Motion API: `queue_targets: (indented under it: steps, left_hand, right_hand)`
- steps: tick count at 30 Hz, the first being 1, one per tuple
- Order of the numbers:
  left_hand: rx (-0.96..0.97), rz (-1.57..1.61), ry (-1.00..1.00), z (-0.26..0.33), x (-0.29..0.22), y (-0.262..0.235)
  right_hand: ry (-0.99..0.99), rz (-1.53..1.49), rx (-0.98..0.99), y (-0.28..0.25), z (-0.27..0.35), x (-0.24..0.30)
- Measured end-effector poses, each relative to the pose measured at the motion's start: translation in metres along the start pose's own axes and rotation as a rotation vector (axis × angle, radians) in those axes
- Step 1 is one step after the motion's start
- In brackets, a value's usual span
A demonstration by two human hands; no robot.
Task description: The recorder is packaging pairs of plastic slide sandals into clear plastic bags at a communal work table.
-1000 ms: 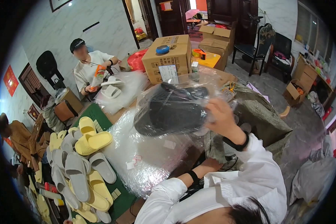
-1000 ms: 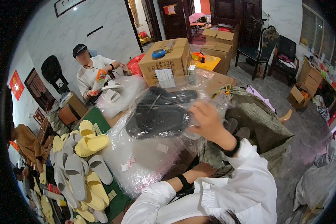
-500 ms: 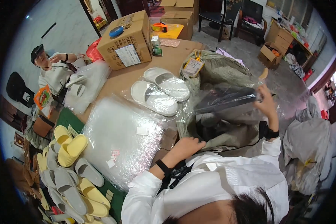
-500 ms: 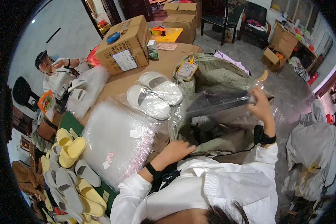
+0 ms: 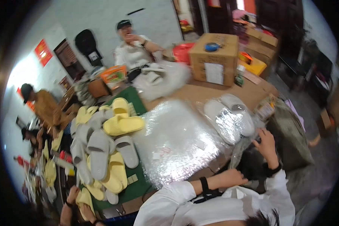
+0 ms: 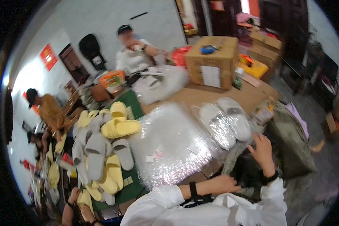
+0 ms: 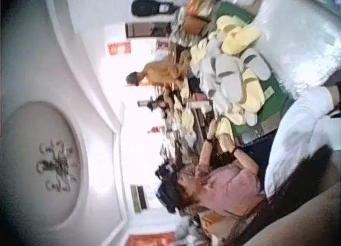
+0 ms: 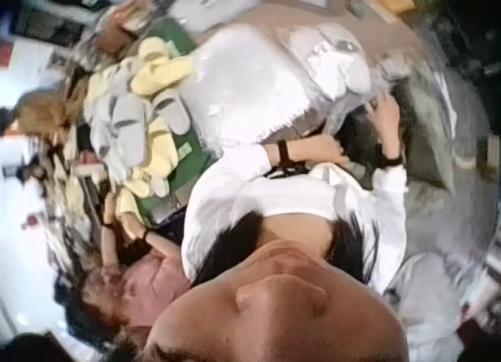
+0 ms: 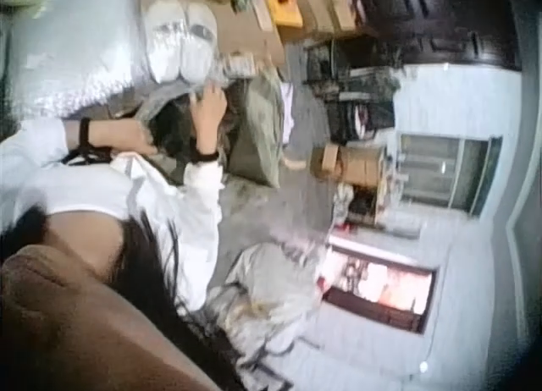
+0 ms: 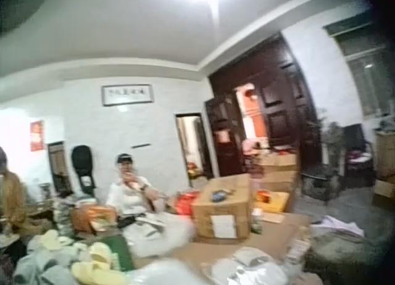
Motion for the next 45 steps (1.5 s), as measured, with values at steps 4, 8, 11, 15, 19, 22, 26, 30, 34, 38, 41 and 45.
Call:
queue_targets:
  steps: [4,8,11,15,19,22,26,30,34,38,41,45]
  left_hand:
    - [-0.059,-0.03,0.007,0.006,-0.002,0.007]
    - [0.039,-0.006,-0.093,0.018,0.002,0.005]
    - [-0.048,0.039,-0.004,0.008,-0.002,0.014]
    - [-0.034,0.0,-0.056,0.012,0.001,0.015]
    - [-0.108,0.024,-0.027,0.011,-0.003,0.002]
    - [-0.139,-0.036,-0.074,0.018,0.007,0.019]
    - [-0.189,-0.091,-0.181,0.016,0.006,0.012]
    - [-0.306,-0.107,-0.179,0.024,0.011,0.015]
    - [-0.23,-0.09,-0.159,0.017,0.011,0.02]
    - [-0.217,-0.057,-0.07,0.006,0.003,0.004]
    - [-0.366,-0.057,0.017,-0.003,-0.001,0.0]
    - [-0.384,-0.091,0.001,-0.001,-0.002,-0.004]
  right_hand:
    - [-0.164,-0.065,-0.237,-0.007,-0.039,0.058]
    - [-0.425,0.129,0.344,0.038,-0.059,0.1]
    - [-0.317,0.149,0.389,0.075,-0.039,0.055]
    - [-0.481,0.144,0.225,0.085,-0.047,0.049]
    - [-0.292,0.014,0.089,0.072,-0.05,0.022]
    - [0.014,-0.522,-0.415,0.012,-0.059,0.032]
    - [0.227,-0.759,-0.974,-0.073,-0.005,-0.063]
    - [0.314,0.166,-0.487,-0.117,0.081,-0.167]
    - [0.647,-0.086,-0.585,-0.124,0.145,-0.222]
    - [0.638,0.144,-0.728,-0.073,0.148,-0.163]
    - [0.298,-0.097,-0.61,0.024,0.147,-0.122]
    - [0.2,-0.554,0.291,0.069,0.128,-0.004]
Point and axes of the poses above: each hand's wrist, its own z-axis away from the middle knuckle, its own y-axis out of the palm, x = y × z, the point moved 3 cm from there along -z, towards the middle knuckle, and after that the axes turned 9 degrees about -y, right-handed, at the moved point
